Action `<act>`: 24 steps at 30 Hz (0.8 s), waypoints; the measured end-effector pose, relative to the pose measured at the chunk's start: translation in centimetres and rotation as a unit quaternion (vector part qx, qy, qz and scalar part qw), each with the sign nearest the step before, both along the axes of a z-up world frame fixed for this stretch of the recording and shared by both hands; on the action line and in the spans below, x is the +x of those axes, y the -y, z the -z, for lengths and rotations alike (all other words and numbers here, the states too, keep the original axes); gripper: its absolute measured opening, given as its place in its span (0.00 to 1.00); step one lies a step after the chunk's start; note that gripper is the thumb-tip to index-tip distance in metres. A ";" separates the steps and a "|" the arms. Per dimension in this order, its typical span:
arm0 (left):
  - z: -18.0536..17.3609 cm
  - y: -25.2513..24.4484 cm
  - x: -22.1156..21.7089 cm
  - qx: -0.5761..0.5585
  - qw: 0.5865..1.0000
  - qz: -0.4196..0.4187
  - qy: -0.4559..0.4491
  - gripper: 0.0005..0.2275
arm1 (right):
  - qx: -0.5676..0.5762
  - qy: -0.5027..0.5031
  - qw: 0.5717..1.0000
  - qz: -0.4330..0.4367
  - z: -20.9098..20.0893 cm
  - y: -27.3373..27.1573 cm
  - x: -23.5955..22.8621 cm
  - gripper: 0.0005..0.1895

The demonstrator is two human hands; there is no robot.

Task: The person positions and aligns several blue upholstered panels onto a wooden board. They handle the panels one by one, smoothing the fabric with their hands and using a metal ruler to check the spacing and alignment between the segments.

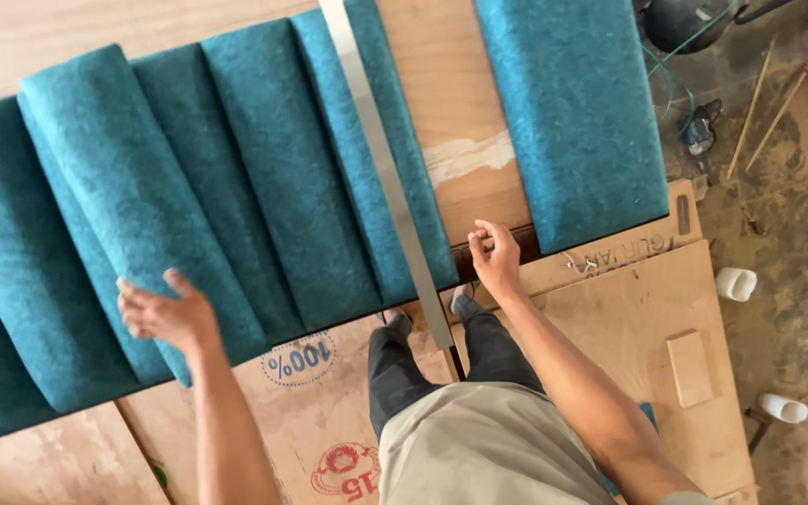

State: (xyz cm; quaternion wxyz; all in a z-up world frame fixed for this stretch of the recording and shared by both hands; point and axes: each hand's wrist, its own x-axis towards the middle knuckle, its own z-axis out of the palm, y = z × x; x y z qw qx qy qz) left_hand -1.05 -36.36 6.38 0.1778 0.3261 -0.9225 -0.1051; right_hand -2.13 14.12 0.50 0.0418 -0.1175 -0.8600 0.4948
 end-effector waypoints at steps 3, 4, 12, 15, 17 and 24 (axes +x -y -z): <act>-1.4 -10.8 -3.2 0.075 0.977 0.163 -0.111 0.25 | 0.009 -0.014 1.000 0.009 0.4 -4.0 -1.1 0.15; -1.2 -15.1 -3.8 0.058 0.973 0.201 -0.097 0.22 | 0.063 -0.073 0.995 0.001 0.8 -5.8 -2.1 0.16; 10.8 -49.4 -7.1 0.394 0.849 0.321 0.143 0.30 | 0.352 -0.012 0.932 0.086 7.9 -28.9 -10.8 0.31; 14.6 -57.4 -7.5 0.375 0.883 0.254 0.126 0.39 | 0.303 0.100 0.945 0.075 10.4 -35.2 -12.8 0.38; 15.8 -61.6 -8.1 0.304 0.918 0.231 0.108 0.43 | 0.274 0.148 0.948 0.060 11.4 -37.5 -13.5 0.48; 16.3 -67.0 -12.1 0.407 0.903 -0.031 0.135 0.52 | 0.227 0.132 0.964 0.029 12.8 -39.9 -13.6 0.53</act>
